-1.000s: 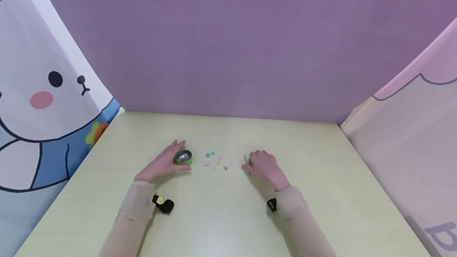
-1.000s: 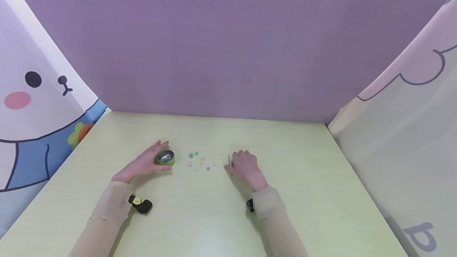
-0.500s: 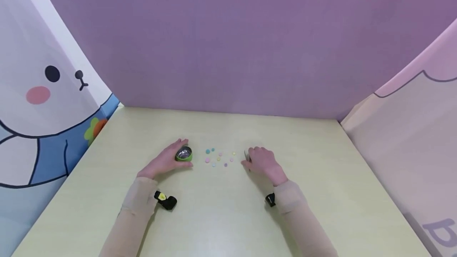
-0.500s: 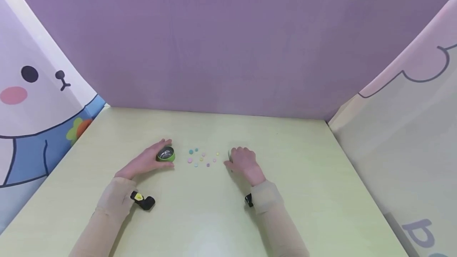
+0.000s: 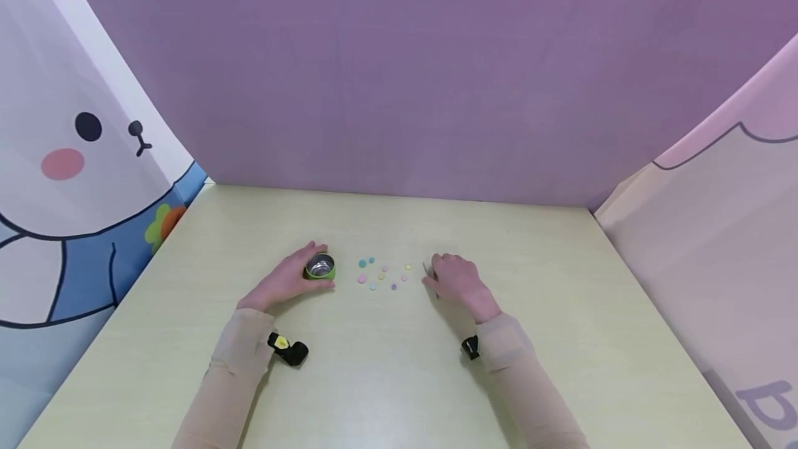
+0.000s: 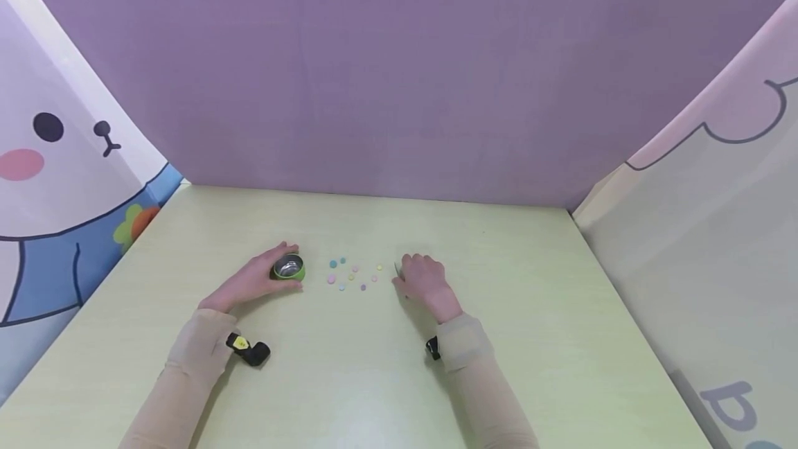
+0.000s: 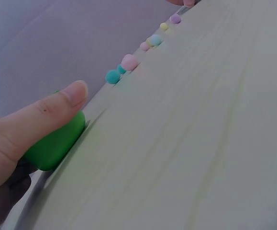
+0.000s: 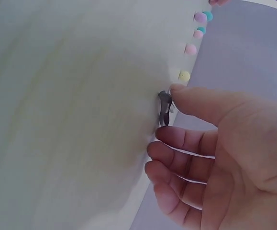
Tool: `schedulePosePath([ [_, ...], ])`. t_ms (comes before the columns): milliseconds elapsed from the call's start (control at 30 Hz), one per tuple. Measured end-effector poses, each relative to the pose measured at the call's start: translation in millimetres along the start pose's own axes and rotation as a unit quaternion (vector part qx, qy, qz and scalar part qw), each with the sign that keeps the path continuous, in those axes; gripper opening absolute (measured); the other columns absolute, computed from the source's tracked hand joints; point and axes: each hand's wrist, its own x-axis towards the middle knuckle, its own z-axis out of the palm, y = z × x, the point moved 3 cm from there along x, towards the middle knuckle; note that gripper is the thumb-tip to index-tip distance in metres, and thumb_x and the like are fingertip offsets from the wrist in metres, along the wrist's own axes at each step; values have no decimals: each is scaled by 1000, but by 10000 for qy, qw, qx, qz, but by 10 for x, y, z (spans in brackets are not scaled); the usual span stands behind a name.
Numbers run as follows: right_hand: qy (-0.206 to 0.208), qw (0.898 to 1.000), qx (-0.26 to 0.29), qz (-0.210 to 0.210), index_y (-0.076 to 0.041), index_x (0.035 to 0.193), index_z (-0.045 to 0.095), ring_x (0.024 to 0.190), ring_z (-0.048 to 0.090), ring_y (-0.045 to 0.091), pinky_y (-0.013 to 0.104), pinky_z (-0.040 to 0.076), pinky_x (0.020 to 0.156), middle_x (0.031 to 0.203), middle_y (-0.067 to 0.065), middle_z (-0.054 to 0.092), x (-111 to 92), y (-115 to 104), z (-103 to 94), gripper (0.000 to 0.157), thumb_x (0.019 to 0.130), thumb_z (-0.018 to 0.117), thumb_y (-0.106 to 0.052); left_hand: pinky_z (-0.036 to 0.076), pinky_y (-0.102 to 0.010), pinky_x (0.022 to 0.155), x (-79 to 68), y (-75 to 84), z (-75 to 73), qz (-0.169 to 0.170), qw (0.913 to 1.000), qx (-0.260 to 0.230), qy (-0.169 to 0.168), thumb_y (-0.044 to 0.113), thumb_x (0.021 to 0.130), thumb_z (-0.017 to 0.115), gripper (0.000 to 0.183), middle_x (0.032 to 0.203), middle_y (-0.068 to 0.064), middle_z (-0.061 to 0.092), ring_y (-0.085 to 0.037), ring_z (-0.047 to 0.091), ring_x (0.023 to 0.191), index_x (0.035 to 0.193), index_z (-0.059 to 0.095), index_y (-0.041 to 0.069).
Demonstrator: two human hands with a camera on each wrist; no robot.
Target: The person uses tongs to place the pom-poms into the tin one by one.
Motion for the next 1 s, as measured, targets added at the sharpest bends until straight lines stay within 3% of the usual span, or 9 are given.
schedulePosePath([
  [200, 192, 9997, 108, 119, -5, 88, 60, 68, 57, 16, 30, 54, 59, 81, 7, 63, 15, -22, -2, 29, 94, 68, -32, 26, -66, 118, -5, 5, -4, 8, 10000, -6, 16, 51, 80, 78, 95, 160, -31, 22, -52, 27, 146, 152, 37, 5],
  [433, 467, 9984, 286, 162, 1, 86, 66, 60, 52, 16, 27, 50, 52, 77, 11, 66, 32, -49, -48, 15, 93, 66, -12, 25, -68, 117, -4, 6, -4, -43, 10000, 4, 7, 52, 79, 78, 96, 161, -31, 20, -53, 26, 146, 152, 36, 6],
  [700, 582, 9980, 258, 29, 1, 82, 70, 57, 48, 13, 22, 43, 49, 72, 9, 66, 36, -61, -66, 15, 92, 68, -10, 26, -68, 116, -5, 30, -3, -25, 10000, 51, -4, 50, 79, 79, 95, 160, -32, 21, -54, 27, 144, 151, 37, 4],
  [1000, 614, 9980, -159, -70, -6, 77, 70, 61, 50, 16, 30, 50, 53, 76, 7, 69, 89, -66, -52, 11, 86, 74, -12, 24, -68, 117, 0, 29, -10, -49, 10000, -8, -48, 47, 80, 80, 95, 160, -32, 19, -53, 26, 145, 152, 36, 4],
])
